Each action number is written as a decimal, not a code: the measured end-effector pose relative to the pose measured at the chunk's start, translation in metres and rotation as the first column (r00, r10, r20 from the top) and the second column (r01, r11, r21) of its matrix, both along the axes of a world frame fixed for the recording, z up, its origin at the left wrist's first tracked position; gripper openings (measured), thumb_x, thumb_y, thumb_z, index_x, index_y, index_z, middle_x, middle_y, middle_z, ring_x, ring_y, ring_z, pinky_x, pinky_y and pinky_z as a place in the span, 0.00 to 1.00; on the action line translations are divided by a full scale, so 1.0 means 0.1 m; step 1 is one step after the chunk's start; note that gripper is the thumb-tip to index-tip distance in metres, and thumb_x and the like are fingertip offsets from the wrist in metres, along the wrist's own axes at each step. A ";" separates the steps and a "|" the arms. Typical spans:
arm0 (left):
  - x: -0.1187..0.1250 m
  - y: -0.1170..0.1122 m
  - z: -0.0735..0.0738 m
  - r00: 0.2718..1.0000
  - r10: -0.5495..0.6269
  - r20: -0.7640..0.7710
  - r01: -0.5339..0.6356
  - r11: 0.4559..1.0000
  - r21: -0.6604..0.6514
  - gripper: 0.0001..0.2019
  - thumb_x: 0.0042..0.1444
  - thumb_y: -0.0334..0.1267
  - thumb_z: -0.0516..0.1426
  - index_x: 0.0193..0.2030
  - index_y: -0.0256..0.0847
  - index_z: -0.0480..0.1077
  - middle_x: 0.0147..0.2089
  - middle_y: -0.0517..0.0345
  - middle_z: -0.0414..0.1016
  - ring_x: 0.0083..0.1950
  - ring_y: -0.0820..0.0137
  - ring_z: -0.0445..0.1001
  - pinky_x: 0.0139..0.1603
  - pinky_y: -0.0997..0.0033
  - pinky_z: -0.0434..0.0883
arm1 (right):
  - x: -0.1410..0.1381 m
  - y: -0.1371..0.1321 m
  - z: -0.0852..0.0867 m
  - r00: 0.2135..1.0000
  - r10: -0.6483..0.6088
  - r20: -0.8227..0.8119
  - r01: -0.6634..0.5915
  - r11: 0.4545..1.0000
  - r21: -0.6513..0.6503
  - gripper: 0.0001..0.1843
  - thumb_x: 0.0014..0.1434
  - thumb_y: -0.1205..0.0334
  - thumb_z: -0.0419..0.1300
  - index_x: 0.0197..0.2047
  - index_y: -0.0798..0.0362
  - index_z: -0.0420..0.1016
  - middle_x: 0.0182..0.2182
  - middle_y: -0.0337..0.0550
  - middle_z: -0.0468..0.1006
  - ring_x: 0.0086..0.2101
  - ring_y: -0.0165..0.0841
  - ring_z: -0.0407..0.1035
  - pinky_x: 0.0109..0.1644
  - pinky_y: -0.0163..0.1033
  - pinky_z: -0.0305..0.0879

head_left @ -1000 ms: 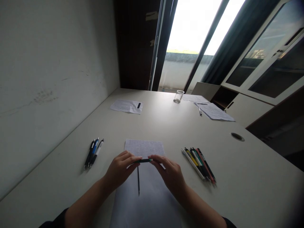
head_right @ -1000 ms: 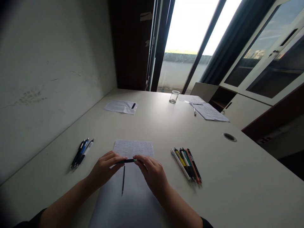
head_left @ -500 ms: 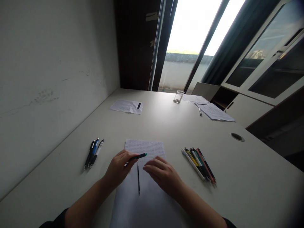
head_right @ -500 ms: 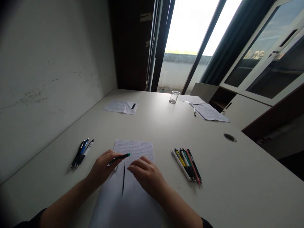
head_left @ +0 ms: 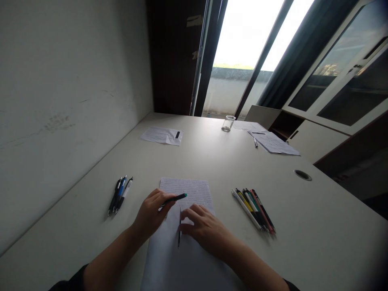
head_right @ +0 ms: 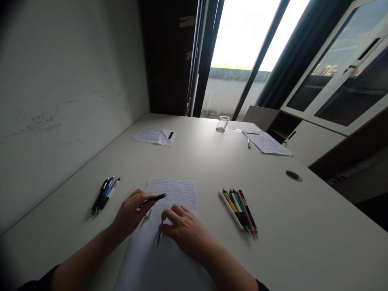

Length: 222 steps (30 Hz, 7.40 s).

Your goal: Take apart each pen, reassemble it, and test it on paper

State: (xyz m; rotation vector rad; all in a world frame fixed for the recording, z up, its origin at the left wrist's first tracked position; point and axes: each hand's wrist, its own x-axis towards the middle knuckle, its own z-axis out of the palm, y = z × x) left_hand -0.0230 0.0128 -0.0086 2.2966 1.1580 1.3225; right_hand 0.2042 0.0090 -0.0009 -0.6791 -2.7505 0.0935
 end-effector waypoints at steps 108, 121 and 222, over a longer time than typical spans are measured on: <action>-0.02 0.01 -0.07 0.996 -0.016 -0.088 0.019 0.999 0.038 0.11 0.63 0.31 0.57 0.51 0.43 0.72 0.42 0.53 0.79 0.43 0.65 0.75 0.44 0.62 0.74 | 0.05 0.15 0.23 0.689 -0.428 -0.585 0.121 0.863 -0.490 0.03 0.62 0.64 0.62 0.36 0.50 0.77 0.32 0.41 0.78 0.32 0.32 0.73 0.37 0.36 0.70; -0.02 0.01 -0.02 0.999 0.032 -0.019 -0.032 0.999 0.044 0.10 0.64 0.31 0.57 0.51 0.44 0.71 0.42 0.54 0.78 0.42 0.66 0.75 0.42 0.64 0.74 | -0.04 0.14 0.18 0.729 -0.435 -0.529 0.162 0.860 -0.483 0.05 0.62 0.61 0.62 0.35 0.50 0.78 0.29 0.41 0.77 0.29 0.32 0.71 0.35 0.37 0.68; -0.06 0.02 -0.06 0.976 0.157 -0.149 -0.164 0.986 -0.036 0.09 0.65 0.33 0.55 0.50 0.44 0.71 0.42 0.54 0.77 0.43 0.66 0.75 0.44 0.65 0.73 | 0.04 0.56 0.30 0.910 -0.155 -0.385 0.117 0.986 -0.122 0.06 0.66 0.61 0.59 0.46 0.50 0.73 0.39 0.46 0.79 0.40 0.37 0.73 0.44 0.42 0.71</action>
